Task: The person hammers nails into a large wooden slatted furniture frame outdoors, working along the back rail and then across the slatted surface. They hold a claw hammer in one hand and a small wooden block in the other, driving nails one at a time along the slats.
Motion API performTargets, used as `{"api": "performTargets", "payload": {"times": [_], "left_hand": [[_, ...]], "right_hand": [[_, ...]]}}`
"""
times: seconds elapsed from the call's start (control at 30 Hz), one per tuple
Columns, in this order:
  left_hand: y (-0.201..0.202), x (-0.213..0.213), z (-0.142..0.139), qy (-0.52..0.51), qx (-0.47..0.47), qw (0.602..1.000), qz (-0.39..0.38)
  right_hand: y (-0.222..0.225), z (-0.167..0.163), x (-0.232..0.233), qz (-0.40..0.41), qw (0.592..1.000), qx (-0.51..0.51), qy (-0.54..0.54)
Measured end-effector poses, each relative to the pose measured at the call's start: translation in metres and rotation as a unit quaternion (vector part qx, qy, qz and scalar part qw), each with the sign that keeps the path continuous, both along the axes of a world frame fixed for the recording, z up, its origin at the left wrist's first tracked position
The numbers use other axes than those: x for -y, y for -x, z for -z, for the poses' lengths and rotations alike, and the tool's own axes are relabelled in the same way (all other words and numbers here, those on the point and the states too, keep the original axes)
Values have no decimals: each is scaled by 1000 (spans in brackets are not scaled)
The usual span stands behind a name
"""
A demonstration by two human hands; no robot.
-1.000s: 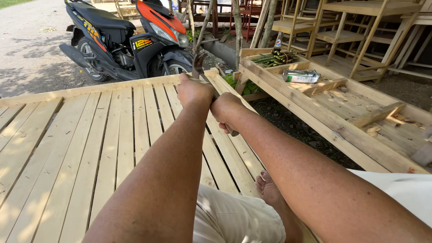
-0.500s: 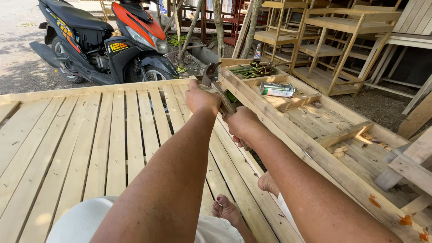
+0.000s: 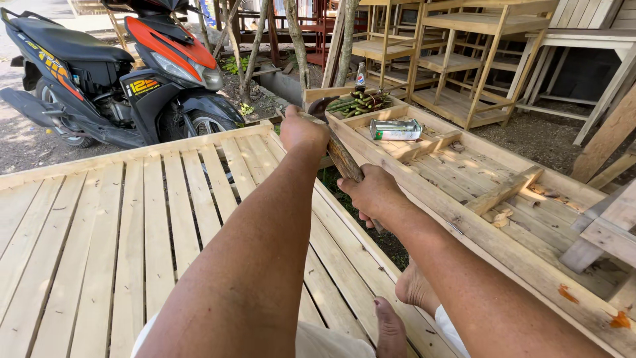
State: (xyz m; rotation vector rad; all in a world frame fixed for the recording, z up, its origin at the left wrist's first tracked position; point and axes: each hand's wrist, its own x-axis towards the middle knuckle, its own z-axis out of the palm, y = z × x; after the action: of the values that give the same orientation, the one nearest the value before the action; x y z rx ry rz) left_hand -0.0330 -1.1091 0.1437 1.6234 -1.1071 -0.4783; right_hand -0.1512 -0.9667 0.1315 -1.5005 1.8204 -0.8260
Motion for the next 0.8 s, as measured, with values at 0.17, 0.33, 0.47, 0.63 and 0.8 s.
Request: {"api": "performTargets", "payload": {"times": [0.17, 0.33, 0.47, 0.63, 0.8], "left_hand": [[-34, 3, 24, -15, -72, 997, 8], [-87, 4, 39, -45, -79, 996, -15], [-135, 1, 47, -49, -110, 992, -31], [-189, -13, 65, -54, -81, 993, -71], [-210, -25, 72, -80, -103, 989, -76]], "right_hand": [[-41, 14, 14, -9, 999, 21, -30], [-85, 14, 44, -48, 997, -6, -61], [-123, 11, 64, -94, 992, -47, -71], [-162, 19, 61, -164, 979, -96, -78], [-178, 22, 51, -177, 972, -130, -80]]}}
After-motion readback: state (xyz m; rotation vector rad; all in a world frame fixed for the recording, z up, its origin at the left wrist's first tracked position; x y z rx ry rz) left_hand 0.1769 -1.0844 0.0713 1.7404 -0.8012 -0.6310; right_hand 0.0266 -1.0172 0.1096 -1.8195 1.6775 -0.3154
